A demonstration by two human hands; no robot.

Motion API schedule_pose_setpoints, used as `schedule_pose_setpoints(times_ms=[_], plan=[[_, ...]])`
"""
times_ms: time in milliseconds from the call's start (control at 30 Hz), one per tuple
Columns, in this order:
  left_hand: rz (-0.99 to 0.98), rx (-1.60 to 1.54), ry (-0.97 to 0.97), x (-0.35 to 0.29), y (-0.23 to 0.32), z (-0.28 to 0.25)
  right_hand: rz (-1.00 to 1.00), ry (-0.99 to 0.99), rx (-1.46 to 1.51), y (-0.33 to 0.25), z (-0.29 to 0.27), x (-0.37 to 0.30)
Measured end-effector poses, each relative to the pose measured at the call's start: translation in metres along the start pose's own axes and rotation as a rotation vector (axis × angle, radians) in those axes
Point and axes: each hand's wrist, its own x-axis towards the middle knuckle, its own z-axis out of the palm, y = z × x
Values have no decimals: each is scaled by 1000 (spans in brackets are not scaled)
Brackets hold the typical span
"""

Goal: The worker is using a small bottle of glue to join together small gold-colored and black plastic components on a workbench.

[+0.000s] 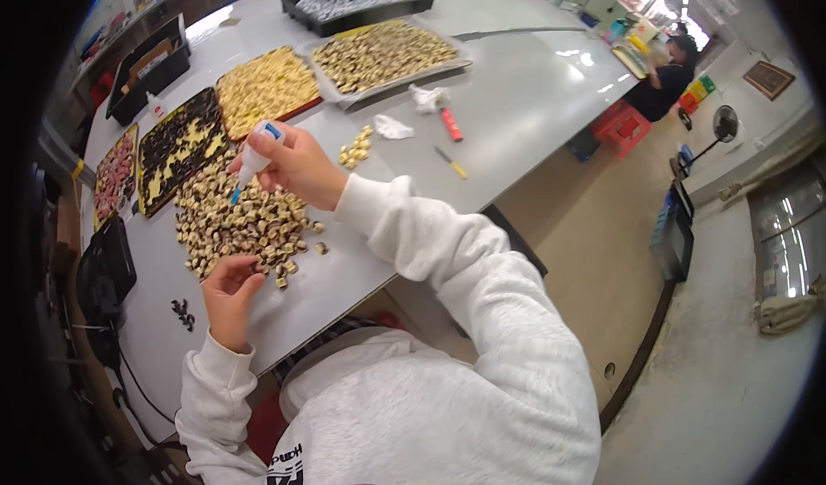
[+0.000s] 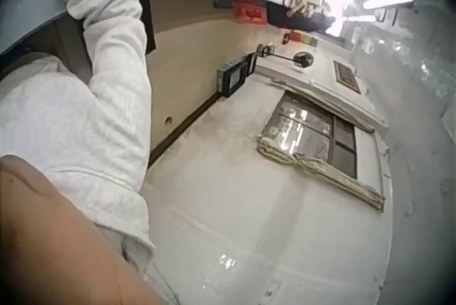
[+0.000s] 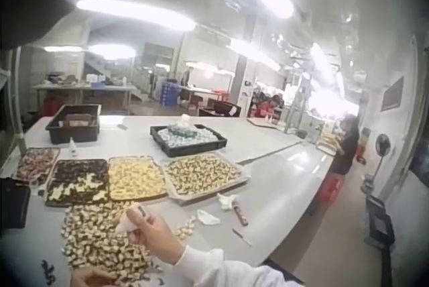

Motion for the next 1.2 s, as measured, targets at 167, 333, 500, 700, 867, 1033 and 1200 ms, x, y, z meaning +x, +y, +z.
schedule_pose_setpoints(times_ms=[167, 333, 500, 700, 867, 1033, 1200], plan=[[-84, -11, -68, -6, 0, 1, -6, 35, 2, 20, -3, -3], [-164, -211, -31, -5, -18, -2, 27, 25, -141, 19, 7, -23], [-143, -275, -17, -2, -15, -6, 30, -40, -231, 21, 5, -31], [-42, -246, -32, -4, -21, -10, 72, 5, -455, 21, 12, -36], [0, -219, -69, -4, -24, -11, 117, 16, -573, 24, 12, -39], [31, -209, -70, -4, -25, -10, 127, 29, -587, 25, 15, -39], [33, -216, -75, -3, -25, -11, 154, 8, -568, 26, 14, -39]])
